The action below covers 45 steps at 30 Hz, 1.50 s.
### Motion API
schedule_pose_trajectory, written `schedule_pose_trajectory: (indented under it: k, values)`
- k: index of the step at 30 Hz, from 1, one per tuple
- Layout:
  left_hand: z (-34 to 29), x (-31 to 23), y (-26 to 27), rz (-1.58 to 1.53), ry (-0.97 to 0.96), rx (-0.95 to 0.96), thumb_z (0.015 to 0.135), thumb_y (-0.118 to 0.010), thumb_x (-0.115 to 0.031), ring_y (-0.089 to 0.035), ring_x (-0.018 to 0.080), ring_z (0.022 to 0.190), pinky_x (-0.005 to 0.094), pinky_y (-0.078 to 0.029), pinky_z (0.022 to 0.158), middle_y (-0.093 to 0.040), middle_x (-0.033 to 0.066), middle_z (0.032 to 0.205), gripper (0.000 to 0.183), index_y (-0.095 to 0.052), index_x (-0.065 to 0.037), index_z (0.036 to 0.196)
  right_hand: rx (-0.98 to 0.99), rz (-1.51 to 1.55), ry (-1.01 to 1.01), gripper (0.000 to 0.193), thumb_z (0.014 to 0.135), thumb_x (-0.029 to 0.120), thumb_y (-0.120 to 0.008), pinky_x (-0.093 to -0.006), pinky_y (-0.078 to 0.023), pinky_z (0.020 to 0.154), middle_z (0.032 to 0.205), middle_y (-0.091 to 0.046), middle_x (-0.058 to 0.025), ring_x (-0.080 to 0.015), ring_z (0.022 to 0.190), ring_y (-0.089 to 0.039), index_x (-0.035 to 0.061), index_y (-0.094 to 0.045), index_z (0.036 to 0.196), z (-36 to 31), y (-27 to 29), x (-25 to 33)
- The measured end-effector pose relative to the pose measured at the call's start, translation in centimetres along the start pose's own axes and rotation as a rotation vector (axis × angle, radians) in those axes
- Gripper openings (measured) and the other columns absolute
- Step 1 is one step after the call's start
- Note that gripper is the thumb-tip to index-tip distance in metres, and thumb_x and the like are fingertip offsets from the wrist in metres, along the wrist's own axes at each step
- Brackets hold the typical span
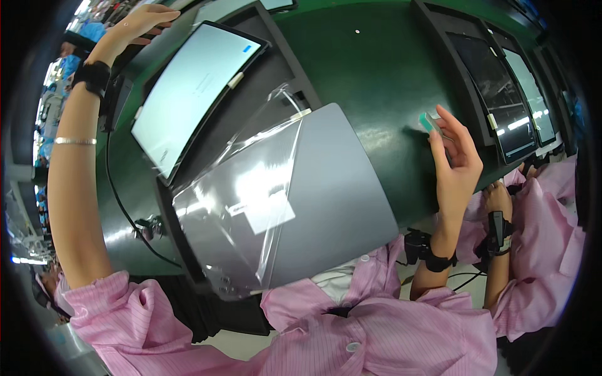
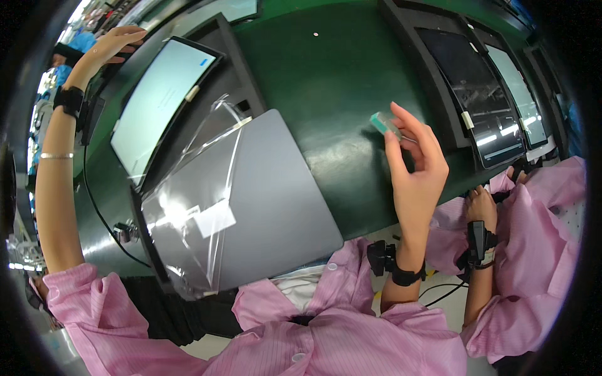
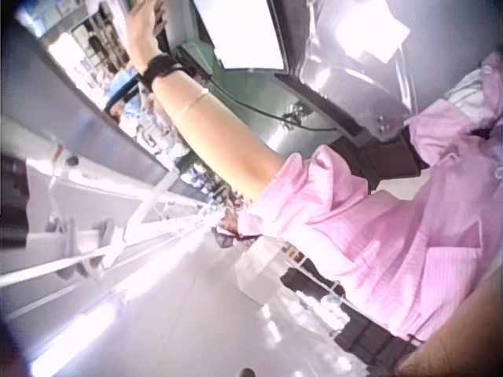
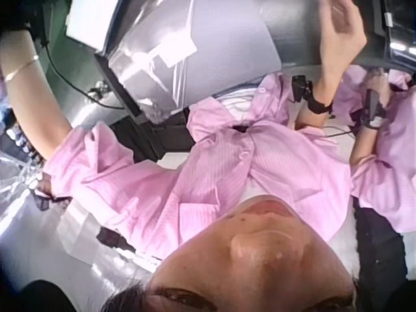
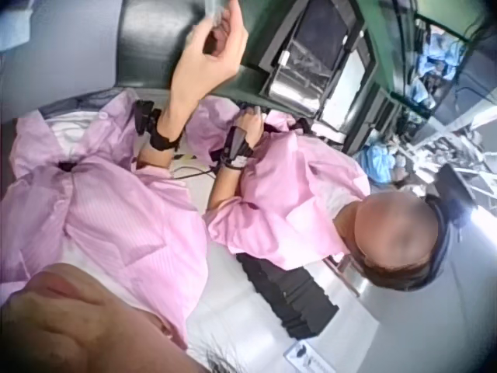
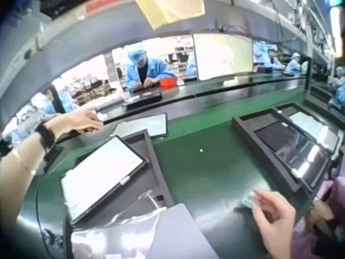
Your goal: Applying protective film and components to a tablet device on an assembly line.
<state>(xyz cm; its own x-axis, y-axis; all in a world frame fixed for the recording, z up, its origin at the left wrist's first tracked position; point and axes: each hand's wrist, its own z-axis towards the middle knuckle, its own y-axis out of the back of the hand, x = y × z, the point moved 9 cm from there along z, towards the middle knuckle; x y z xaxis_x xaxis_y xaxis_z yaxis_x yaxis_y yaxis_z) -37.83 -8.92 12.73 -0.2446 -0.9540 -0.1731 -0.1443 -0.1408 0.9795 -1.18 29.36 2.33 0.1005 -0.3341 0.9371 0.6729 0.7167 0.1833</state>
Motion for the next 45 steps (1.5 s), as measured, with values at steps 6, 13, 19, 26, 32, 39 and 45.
schedule_pose_trajectory:
  k: [6,13,19,26,32,39,45]
  values:
    - [7.0,7.7,-5.8,-0.059,0.153,-0.037,0.069,-0.048,-0.079,-0.043,0.0326,0.124,0.0393,-0.039,0.097,-0.046,0.0176,0.133,0.096,-0.040,-0.010,0.136,0.409,-0.057,0.427,0.031,0.064,-0.013,-0.063,-0.0249,-0.047,0.064,0.087,-0.063,-0.0109,-0.0184,0.075,-0.061,-0.0007,-0.069,0.091,-2.2,-3.2,5.3]
    - [7.6,4.9,-6.7,-0.081,0.201,0.161,0.074,-0.060,-0.060,-0.046,0.0326,0.120,0.0376,-0.039,0.097,-0.047,0.0209,0.131,0.084,-0.041,-0.007,0.135,0.540,-0.053,0.562,0.035,0.054,-0.006,-0.067,-0.0272,-0.048,0.059,0.084,-0.063,-0.0111,-0.0213,0.072,-0.062,0.0004,-0.071,0.089,-3.2,-6.1,6.4]
    - [3.9,-0.4,-8.2,0.116,0.352,0.241,0.076,-0.063,-0.055,-0.043,0.0353,0.124,0.0375,-0.034,0.102,-0.042,0.0192,0.137,0.082,-0.036,-0.010,0.139,0.638,-0.074,0.711,0.031,0.057,0.006,-0.066,-0.0260,-0.051,0.058,0.083,-0.064,-0.0147,-0.0232,0.073,-0.062,-0.0027,-0.070,0.086,-4.7,-5.7,7.3]
    - [4.1,4.0,-8.9,0.458,0.220,0.264,0.075,-0.059,-0.063,-0.038,0.0361,0.127,0.0417,-0.033,0.103,-0.037,0.0219,0.139,0.089,-0.032,-0.010,0.141,0.631,-0.056,0.670,0.028,0.060,0.001,-0.066,-0.0259,-0.050,0.058,0.087,-0.064,-0.0142,-0.0237,0.073,-0.062,-0.0021,-0.070,0.088,-4.4,-6.1,6.8]
    - [5.1,9.7,-9.6,0.759,0.084,0.278,0.073,-0.055,-0.069,-0.035,0.0368,0.129,0.0453,-0.032,0.103,-0.033,0.0242,0.140,0.095,-0.029,-0.009,0.142,0.510,-0.073,0.592,0.028,0.062,0.001,-0.067,-0.0289,-0.051,0.062,0.090,-0.064,-0.0150,-0.0249,0.075,-0.063,-0.0005,-0.071,0.089,-3.3,-7.6,6.1]
    - [6.6,16.4,-7.8,0.491,0.134,0.255,0.072,-0.058,-0.060,-0.039,0.0341,0.116,0.0452,-0.035,0.090,-0.039,0.0208,0.130,0.084,-0.037,-0.007,0.134,0.371,-0.203,0.692,0.023,0.064,-0.004,-0.067,-0.0293,-0.051,0.065,0.090,-0.064,-0.0158,-0.0245,0.077,-0.063,-0.0017,-0.071,0.087,-3.5,-6.8,6.5]
    - [7.8,22.0,-9.5,-0.495,0.513,0.226,0.075,-0.068,-0.040,-0.056,0.0243,0.083,0.0373,-0.047,0.064,-0.059,0.0099,0.104,0.054,-0.058,-0.003,0.113,0.026,-0.690,0.308,0.024,0.078,-0.003,-0.065,-0.0306,-0.042,0.091,0.111,-0.063,-0.0127,-0.0214,0.104,-0.058,0.0017,-0.068,0.101,1.4,-2.5,1.7]
